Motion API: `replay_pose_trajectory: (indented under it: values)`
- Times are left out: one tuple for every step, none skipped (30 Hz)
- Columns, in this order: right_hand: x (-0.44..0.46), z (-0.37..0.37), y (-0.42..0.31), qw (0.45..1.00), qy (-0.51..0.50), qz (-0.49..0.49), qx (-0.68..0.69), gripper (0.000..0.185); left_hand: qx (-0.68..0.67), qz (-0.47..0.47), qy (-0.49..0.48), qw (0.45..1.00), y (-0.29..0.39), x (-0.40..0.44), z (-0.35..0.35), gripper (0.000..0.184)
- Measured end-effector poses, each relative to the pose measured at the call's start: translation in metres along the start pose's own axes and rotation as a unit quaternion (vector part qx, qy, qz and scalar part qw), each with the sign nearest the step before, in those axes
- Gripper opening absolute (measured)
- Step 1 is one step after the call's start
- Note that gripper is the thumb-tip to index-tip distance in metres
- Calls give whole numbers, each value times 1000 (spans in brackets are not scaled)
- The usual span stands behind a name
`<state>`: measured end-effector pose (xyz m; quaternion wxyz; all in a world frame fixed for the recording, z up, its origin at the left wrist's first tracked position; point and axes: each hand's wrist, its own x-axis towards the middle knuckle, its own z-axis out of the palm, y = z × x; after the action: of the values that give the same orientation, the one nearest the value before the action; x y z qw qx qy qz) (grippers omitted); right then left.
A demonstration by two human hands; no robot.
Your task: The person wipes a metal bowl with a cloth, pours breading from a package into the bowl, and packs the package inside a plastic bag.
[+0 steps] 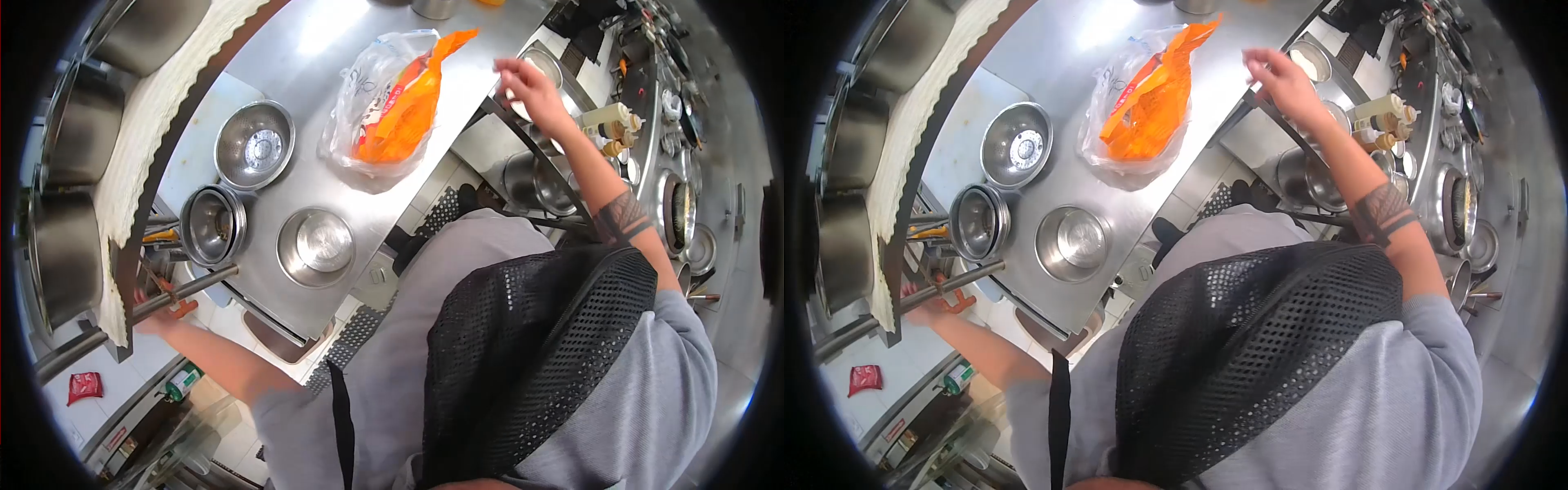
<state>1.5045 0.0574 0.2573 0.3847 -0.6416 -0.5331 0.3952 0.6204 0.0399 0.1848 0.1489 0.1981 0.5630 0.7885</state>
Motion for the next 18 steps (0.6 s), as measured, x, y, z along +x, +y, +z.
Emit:
replay_pose_trajectory:
  values:
    - [13,0,-8,996,18,-85,-11,37,60,26,41,997,24,-23,-3,35]
    - [24,3,-19,996,19,-84,-5,37,122,47,84,988,49,-47,-4,35]
    - [33,7,-29,988,48,-141,-35,37,165,99,126,973,72,-76,-8,33]
    - [41,7,-38,975,76,-197,-65,38,206,150,168,952,91,-111,-5,31]
    - [47,6,-46,976,76,-196,-61,38,214,211,191,934,118,-151,14,29]
    - [52,4,-52,978,21,-202,-41,34,223,271,214,912,146,-191,35,28]
    - [58,1,-54,977,-38,-209,-22,31,229,311,207,899,164,-223,49,26]
    - [66,-5,-50,976,-47,-211,-18,31,237,351,202,883,177,-253,61,25]
    - [76,-11,-44,976,-75,-201,-25,27,177,376,161,895,184,-278,77,23]
    - [84,-14,-39,976,-104,-191,-30,25,178,397,98,895,188,-306,99,21]
    - [86,-11,-38,975,-97,-198,14,21,181,417,34,890,189,-333,121,20]
    - [91,-10,-32,974,-110,-198,24,21,211,417,-52,882,186,-356,142,17]
    - [97,-10,-27,973,-118,-194,39,21,239,395,-131,877,180,-384,167,11]
    - [104,-12,-23,972,-126,-192,53,21,218,337,-205,893,173,-417,201,13]
    - [102,-11,-34,970,-140,-193,50,19,262,344,-291,853,179,-448,240,16]
    - [105,-11,-34,967,-151,-199,59,19,295,361,-371,803,180,-469,271,24]
    - [110,-10,-34,959,-181,-204,75,19,286,360,-401,792,173,-489,298,24]
    - [116,-9,-34,950,-214,-210,89,19,278,357,-429,782,165,-507,325,25]
